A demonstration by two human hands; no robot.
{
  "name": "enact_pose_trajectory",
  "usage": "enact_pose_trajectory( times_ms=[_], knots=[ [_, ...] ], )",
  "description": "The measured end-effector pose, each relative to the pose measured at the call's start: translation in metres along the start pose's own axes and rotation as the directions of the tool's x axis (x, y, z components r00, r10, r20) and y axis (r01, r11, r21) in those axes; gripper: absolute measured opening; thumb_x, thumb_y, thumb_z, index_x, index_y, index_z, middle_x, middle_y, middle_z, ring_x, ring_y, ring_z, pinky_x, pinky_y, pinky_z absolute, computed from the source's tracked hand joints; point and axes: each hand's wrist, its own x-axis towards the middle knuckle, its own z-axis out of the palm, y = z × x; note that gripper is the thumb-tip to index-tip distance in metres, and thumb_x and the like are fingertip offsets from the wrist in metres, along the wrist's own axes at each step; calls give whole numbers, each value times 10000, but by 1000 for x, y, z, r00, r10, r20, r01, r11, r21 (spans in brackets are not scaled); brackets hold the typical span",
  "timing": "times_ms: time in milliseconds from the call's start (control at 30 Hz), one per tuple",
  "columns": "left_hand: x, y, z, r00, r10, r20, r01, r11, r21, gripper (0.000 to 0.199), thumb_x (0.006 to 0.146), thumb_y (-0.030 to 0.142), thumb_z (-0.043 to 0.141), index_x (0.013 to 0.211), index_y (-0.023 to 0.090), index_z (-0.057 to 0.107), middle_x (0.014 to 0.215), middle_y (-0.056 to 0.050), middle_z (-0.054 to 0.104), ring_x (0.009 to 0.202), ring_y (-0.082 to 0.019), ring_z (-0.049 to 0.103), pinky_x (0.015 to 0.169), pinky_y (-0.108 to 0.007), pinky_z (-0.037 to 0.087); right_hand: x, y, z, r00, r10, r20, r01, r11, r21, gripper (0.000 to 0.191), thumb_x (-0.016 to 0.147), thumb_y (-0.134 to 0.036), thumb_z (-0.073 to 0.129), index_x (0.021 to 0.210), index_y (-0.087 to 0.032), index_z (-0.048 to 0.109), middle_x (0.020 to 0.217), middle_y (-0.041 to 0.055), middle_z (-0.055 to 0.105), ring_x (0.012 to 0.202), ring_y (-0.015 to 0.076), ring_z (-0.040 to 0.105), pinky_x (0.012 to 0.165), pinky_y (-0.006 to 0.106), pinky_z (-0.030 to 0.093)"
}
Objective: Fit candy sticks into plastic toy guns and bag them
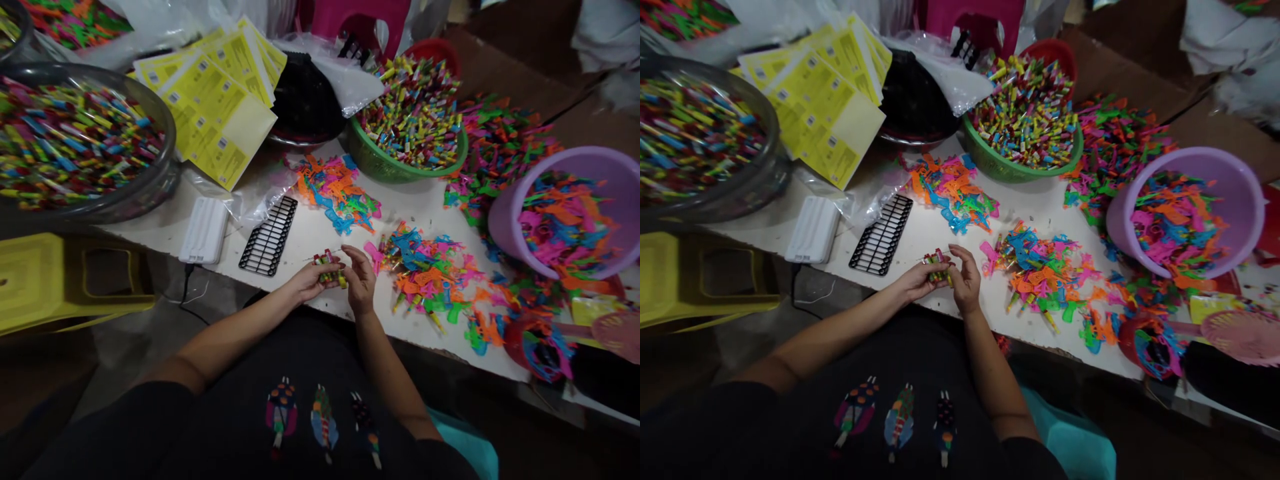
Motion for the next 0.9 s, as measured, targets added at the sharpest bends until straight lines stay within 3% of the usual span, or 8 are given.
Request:
enact_pose_trajectory(
  times_ms=[233,367,433,533,633,733,833,900],
  knots=[
    [5,15,2,994,85,-71,-92,990,-108,32,710,109,599,728,119,574,672,-18,634,647,-110,623,672,-238,523,-2,7,-3,994,-91,67,111,882,-458,338,701,-338,618,1023,-237,588,989,81,568,948,200,521,848,390,437],
    [-2,26,-8,998,59,-6,-59,997,56,141,685,189,662,783,123,586,796,-51,657,763,-153,641,729,-301,523,8,-4,-18,995,14,96,32,886,-462,201,781,-311,516,926,-235,633,830,52,612,786,167,544,767,348,444],
    [-8,31,-12,996,-9,90,-10,978,208,248,638,228,710,830,126,590,843,-65,655,790,-181,643,729,-342,522,19,-13,-29,945,162,284,-27,905,-424,194,759,-342,543,876,-232,650,775,29,622,697,145,540,684,299,446],
    [-13,34,-15,982,-133,136,57,889,455,387,527,204,778,860,116,601,751,-52,642,646,-167,639,609,-316,525,42,-16,-40,762,357,540,-134,903,-409,236,702,-400,595,834,-219,667,734,10,645,640,132,548,613,257,432],
    [-10,28,-16,996,-77,51,39,850,526,426,488,196,788,865,114,609,670,-25,618,504,-118,587,528,-287,507,71,0,-47,873,376,311,-192,850,-491,319,748,-440,519,893,-191,656,858,48,664,765,164,581,707,290,433],
    [-3,19,-19,993,113,-17,-90,865,493,381,492,225,780,815,109,615,655,-14,610,531,-108,580,572,-288,510,99,26,-49,956,274,-104,-254,600,-759,343,753,-400,525,932,-131,641,987,137,630,923,222,553,810,348,388],
    [1,15,-21,956,291,-36,-228,815,532,328,508,247,770,769,111,624,639,-4,610,554,-96,570,581,-248,485,113,43,-44,949,304,-81,-178,304,-936,309,739,-355,552,917,-119,643,961,167,630,914,243,551,793,348,374],
    [1,18,-20,930,365,-37,-284,783,554,307,517,260,764,751,114,628,628,-3,614,561,-97,569,572,-228,467,111,43,-40,950,311,26,-50,234,-971,293,774,-361,498,881,-134,650,890,156,644,852,232,564,753,332,376]
  ],
)
